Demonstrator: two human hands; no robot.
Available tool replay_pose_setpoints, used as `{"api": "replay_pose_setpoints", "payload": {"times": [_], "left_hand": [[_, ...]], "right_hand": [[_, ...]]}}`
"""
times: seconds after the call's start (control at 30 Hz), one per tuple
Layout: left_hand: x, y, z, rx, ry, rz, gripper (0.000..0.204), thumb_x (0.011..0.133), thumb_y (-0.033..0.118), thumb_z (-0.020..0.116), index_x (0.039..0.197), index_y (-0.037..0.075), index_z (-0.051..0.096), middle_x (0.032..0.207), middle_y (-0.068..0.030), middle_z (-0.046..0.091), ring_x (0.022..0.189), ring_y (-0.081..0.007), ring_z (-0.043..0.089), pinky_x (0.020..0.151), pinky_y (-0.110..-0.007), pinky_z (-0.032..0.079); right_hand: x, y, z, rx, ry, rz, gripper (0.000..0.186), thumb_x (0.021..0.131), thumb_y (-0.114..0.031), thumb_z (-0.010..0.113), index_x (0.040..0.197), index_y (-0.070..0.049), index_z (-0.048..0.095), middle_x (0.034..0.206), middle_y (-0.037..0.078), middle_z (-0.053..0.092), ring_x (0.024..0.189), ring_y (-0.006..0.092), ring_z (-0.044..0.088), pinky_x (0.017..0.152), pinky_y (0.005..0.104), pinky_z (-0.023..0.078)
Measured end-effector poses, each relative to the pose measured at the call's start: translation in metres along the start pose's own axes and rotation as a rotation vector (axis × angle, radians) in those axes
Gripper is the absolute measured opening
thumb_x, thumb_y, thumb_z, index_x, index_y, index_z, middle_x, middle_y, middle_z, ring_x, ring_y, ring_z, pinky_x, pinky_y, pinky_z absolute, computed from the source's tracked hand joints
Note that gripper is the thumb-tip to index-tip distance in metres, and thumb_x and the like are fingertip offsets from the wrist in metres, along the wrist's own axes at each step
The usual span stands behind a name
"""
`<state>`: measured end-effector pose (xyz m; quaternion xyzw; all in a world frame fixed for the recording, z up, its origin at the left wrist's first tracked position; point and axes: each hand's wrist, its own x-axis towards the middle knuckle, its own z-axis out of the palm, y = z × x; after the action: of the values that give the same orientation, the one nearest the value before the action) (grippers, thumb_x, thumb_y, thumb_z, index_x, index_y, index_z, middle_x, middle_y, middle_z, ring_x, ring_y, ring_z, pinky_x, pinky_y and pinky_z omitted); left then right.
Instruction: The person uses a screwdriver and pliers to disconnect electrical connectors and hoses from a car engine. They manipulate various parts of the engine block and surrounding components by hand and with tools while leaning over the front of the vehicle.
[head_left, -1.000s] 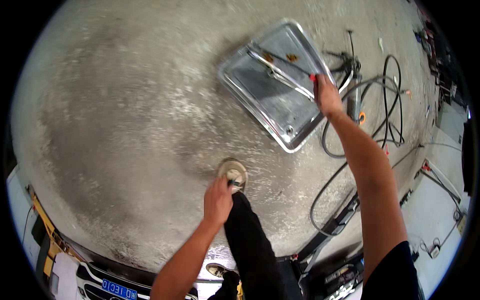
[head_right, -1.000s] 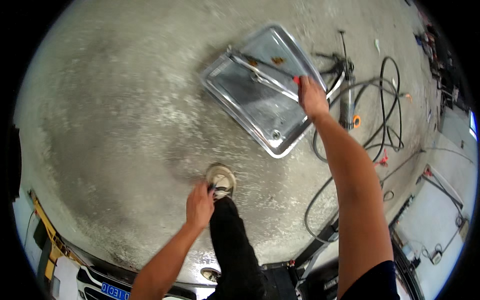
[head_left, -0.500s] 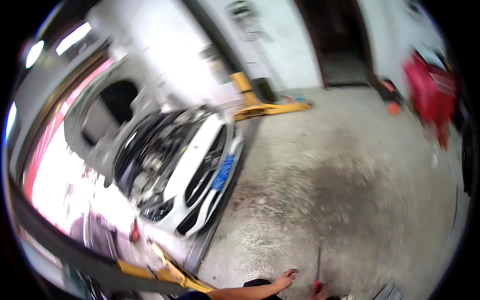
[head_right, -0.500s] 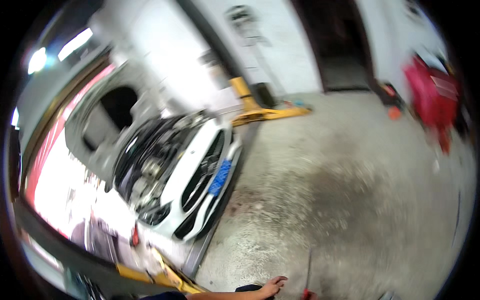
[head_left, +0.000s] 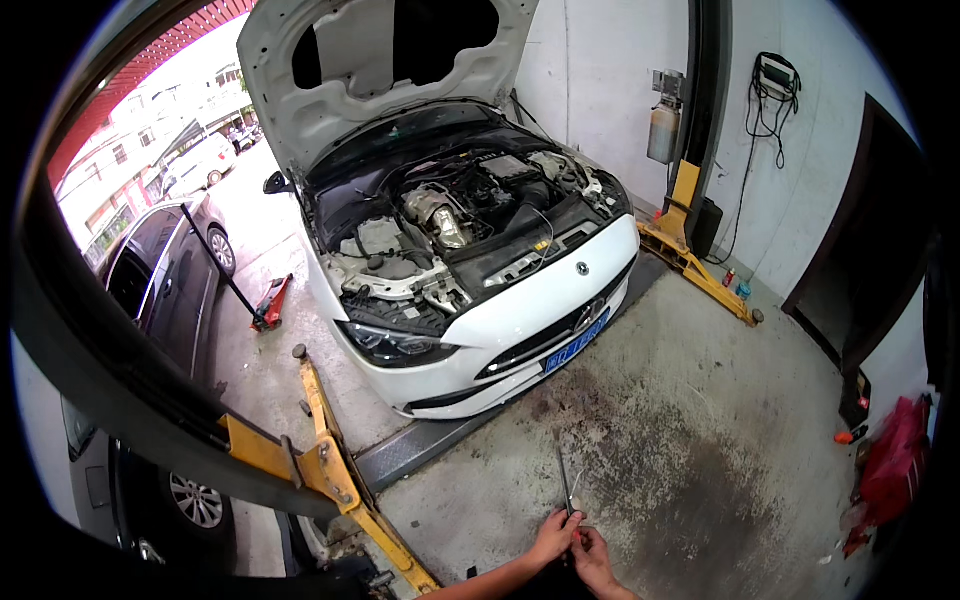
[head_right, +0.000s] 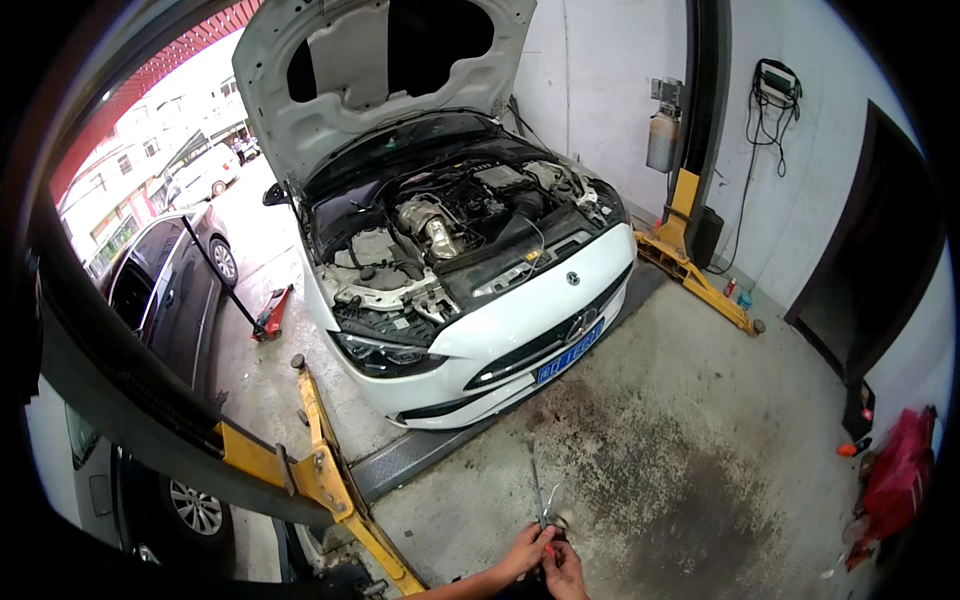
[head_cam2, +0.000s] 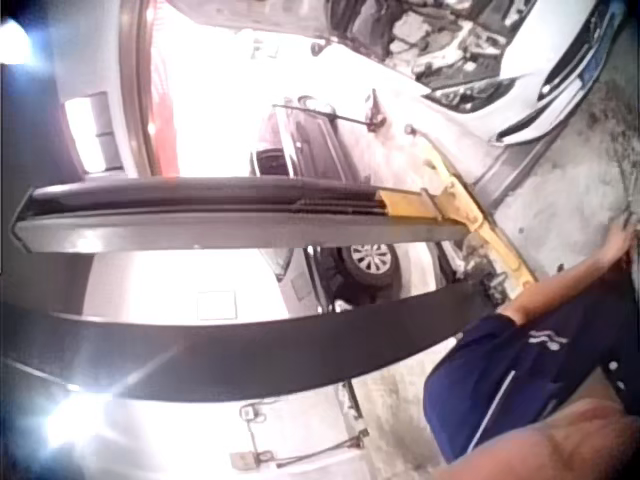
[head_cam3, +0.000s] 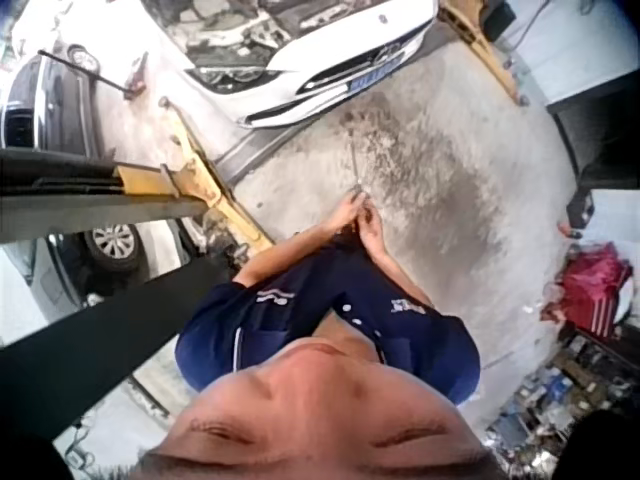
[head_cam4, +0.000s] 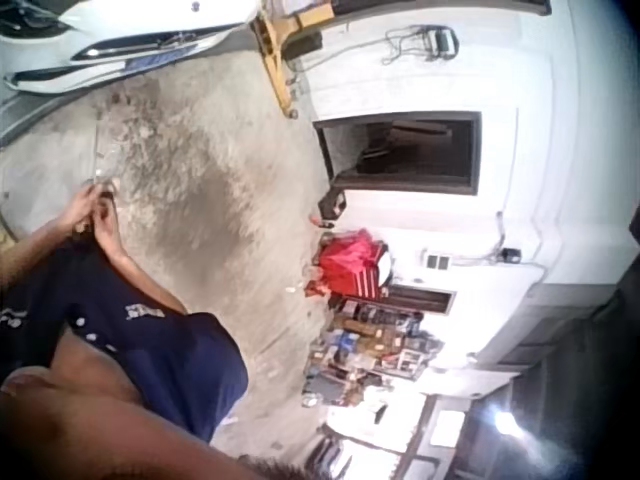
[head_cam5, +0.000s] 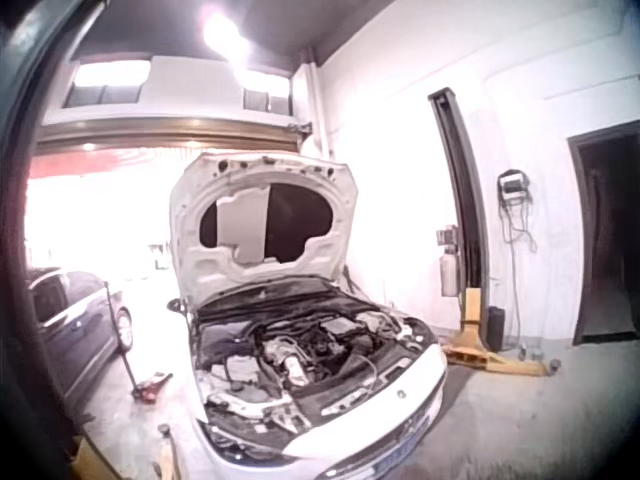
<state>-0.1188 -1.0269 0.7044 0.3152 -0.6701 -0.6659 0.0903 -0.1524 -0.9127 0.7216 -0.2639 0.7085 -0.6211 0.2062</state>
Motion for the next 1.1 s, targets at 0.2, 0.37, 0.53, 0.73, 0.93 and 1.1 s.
{"api": "replay_pose_setpoints", "payload": {"times": [0.2,0.37,0.53,0.73,0.93,1.1], "left_hand": [[0.164,0.014,-0.077,0.298,0.079,0.119,0.043,0.095,0.040,0.050,0.103,-0.001,0.060,0.099,-0.0238,0.057,0.096,-0.0424,0.056,0.083,-0.044,0.045],[0.291,0.061,-0.166,0.188,0.304,0.222,0.022,0.093,0.015,0.050,0.106,0.002,0.063,0.101,-0.0182,0.063,0.098,-0.0363,0.059,0.085,-0.041,0.047],[0.367,0.106,-0.273,-0.084,0.473,0.033,0.038,0.092,0.003,0.045,0.130,0.005,0.044,0.104,-0.0103,0.064,0.064,-0.0132,0.056,0.060,-0.029,0.049],[0.472,0.123,-0.357,-0.412,0.611,-0.053,0.047,0.094,0.003,0.044,0.138,0.003,0.027,0.099,-0.0101,0.066,0.052,-0.0070,0.049,0.048,-0.023,0.042],[0.635,0.131,-0.426,-0.054,0.752,0.036,0.032,0.095,0.010,0.048,0.124,-0.004,0.049,0.083,-0.0078,0.066,0.062,-0.0109,0.055,0.058,-0.025,0.043],[0.731,0.144,-0.468,0.152,0.965,0.144,0.037,0.093,0.013,0.051,0.126,-0.003,0.050,0.084,-0.0121,0.067,0.075,-0.0213,0.063,0.072,-0.032,0.049]], "right_hand": [[0.190,0.019,0.035,-0.018,-0.207,0.353,0.030,0.096,-0.027,0.054,0.105,0.002,0.058,0.073,0.004,0.059,0.062,0.0131,0.054,0.057,0.0297,0.046],[0.392,-0.003,0.063,-0.327,-0.230,0.161,0.032,0.093,-0.029,0.059,0.098,0.002,0.060,0.066,0.005,0.059,0.057,0.0125,0.054,0.053,0.0282,0.043],[0.602,-0.056,0.094,-0.504,-0.236,-0.091,0.033,0.089,-0.028,0.060,0.104,0.002,0.060,0.080,0.022,0.066,0.075,0.0376,0.065,0.068,0.0424,0.051],[0.803,-0.071,0.155,-0.692,-0.270,-0.090,0.032,0.085,-0.024,0.062,0.103,0.003,0.061,0.080,0.026,0.064,0.077,0.0438,0.063,0.068,0.0449,0.051],[0.943,-0.043,0.275,-0.786,-0.242,-0.196,0.027,0.084,-0.020,0.060,0.102,0.000,0.061,0.089,0.026,0.064,0.086,0.0449,0.060,0.077,0.0511,0.048],[1.027,-0.023,0.358,-0.944,-0.258,-0.172,0.022,0.087,-0.018,0.058,0.100,0.000,0.058,0.089,0.025,0.065,0.085,0.0443,0.061,0.077,0.0515,0.049]]}}
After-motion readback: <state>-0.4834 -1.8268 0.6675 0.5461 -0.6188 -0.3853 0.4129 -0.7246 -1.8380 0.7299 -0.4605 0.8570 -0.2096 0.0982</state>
